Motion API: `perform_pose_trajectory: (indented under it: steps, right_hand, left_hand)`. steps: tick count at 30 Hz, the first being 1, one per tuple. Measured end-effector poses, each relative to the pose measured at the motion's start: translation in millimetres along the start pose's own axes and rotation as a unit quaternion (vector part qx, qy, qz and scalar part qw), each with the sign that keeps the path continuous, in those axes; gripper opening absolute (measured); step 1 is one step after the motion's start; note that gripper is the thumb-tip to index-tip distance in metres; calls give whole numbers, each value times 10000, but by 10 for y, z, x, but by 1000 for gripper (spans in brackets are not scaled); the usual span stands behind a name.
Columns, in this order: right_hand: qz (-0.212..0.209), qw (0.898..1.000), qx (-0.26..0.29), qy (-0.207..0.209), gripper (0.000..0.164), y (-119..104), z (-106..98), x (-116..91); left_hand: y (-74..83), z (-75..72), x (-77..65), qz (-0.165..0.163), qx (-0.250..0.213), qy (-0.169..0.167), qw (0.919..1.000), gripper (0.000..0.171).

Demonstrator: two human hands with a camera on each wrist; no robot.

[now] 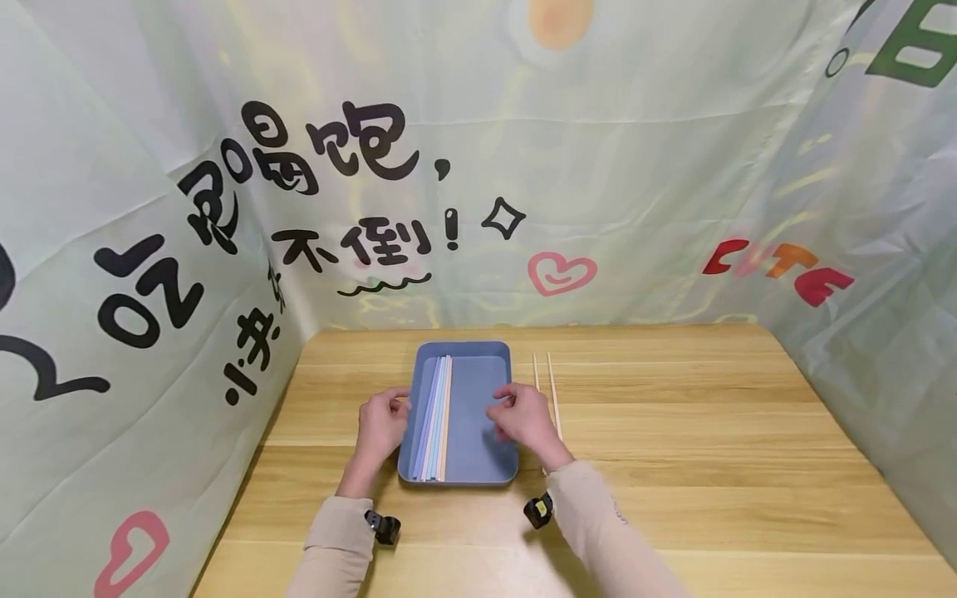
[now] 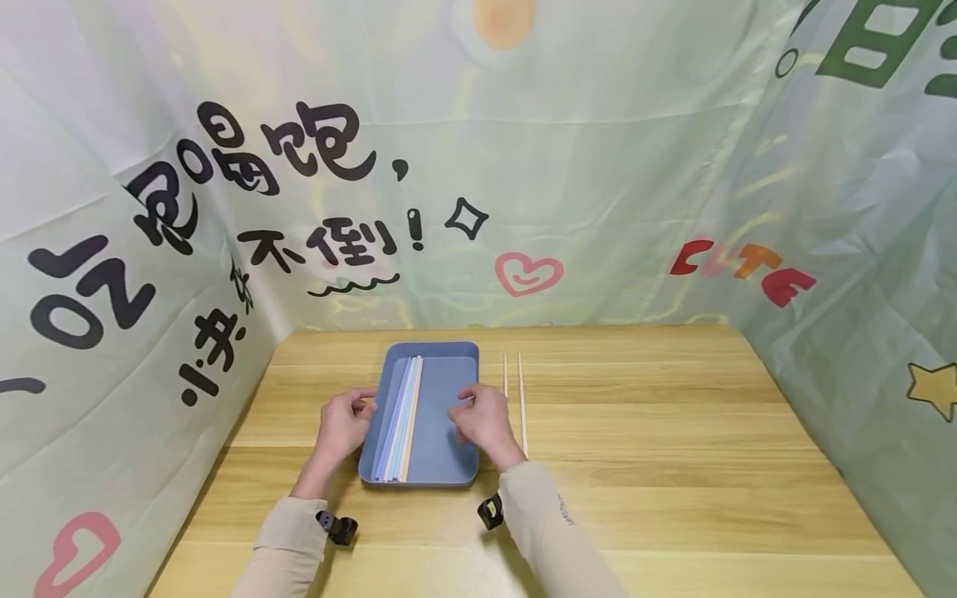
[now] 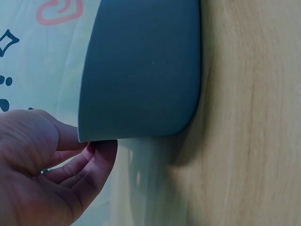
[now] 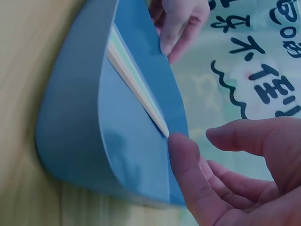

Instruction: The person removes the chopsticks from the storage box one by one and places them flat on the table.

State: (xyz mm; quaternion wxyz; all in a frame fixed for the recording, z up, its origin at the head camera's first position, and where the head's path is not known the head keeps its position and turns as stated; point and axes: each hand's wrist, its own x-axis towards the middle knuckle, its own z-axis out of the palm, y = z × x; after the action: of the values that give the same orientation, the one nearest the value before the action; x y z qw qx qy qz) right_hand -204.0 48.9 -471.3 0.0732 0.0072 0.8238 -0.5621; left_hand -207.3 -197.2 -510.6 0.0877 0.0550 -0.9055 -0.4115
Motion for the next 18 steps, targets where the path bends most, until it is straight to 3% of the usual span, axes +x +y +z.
perform_pose_trajectory:
  steps: [8, 18]
  right_hand:
    - [-285, 9982, -282, -434, 37, 14, 277, -16]
    - [-353, 9966, -359, -650, 39, -67, 486, -10]
  left_hand:
    - [-7, 4, 1, 5, -19, -35, 10000, 26]
    - [-7, -4, 20, -96, -21, -25, 9999, 27]
